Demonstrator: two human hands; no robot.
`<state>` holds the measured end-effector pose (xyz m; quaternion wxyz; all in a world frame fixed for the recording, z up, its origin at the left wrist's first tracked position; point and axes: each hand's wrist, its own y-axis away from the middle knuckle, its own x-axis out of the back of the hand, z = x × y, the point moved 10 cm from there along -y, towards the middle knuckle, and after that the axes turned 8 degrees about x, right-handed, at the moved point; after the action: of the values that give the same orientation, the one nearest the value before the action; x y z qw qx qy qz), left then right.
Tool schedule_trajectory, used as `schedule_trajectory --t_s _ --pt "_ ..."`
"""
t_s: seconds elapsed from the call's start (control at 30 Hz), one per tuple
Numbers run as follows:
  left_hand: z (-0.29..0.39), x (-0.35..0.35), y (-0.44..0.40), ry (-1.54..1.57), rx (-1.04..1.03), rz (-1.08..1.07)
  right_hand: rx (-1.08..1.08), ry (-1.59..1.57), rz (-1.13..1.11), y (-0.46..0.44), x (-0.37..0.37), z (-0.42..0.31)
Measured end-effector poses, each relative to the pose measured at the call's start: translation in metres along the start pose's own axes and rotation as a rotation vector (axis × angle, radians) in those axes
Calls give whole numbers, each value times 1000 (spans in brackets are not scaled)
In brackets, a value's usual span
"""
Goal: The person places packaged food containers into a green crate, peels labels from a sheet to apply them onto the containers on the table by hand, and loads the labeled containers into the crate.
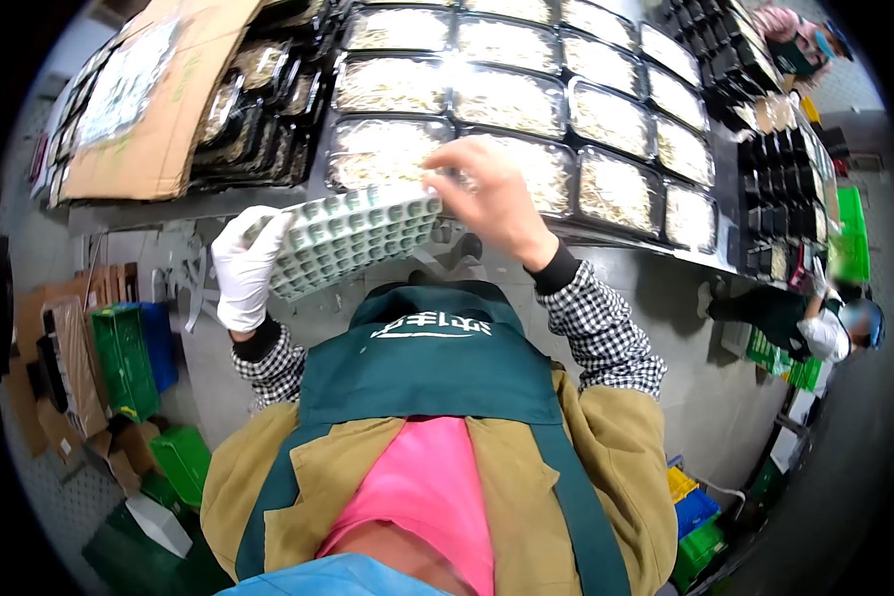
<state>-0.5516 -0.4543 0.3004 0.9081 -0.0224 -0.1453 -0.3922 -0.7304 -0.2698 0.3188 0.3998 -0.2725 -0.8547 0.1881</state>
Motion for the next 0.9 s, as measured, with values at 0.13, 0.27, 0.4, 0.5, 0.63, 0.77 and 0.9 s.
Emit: schedule_trajectory --t_s 0.13,0.27,0.4,0.5,0.63,0.77,0.9 --pt "-6 2 4 -120 7 -1 215 160 -203 -34 -47 -57" --pt "-11 13 10 -155 75 56 382 233 -237 -41 -69 -78" --pt "-31 17 8 -103 142 28 501 308 -157 -27 -79 -86" --pt "-39 14 4 -156 99 -43 564 162 -208 -15 -85 -89" --pt "-57 32 5 -219 92 8 -365 -354 29 -8 -85 22" --pt "-75 70 11 -190 148 127 -508 -286 251 0 -112 94" --pt "-82 87 18 -143 200 162 -377 21 215 -11 -127 85"
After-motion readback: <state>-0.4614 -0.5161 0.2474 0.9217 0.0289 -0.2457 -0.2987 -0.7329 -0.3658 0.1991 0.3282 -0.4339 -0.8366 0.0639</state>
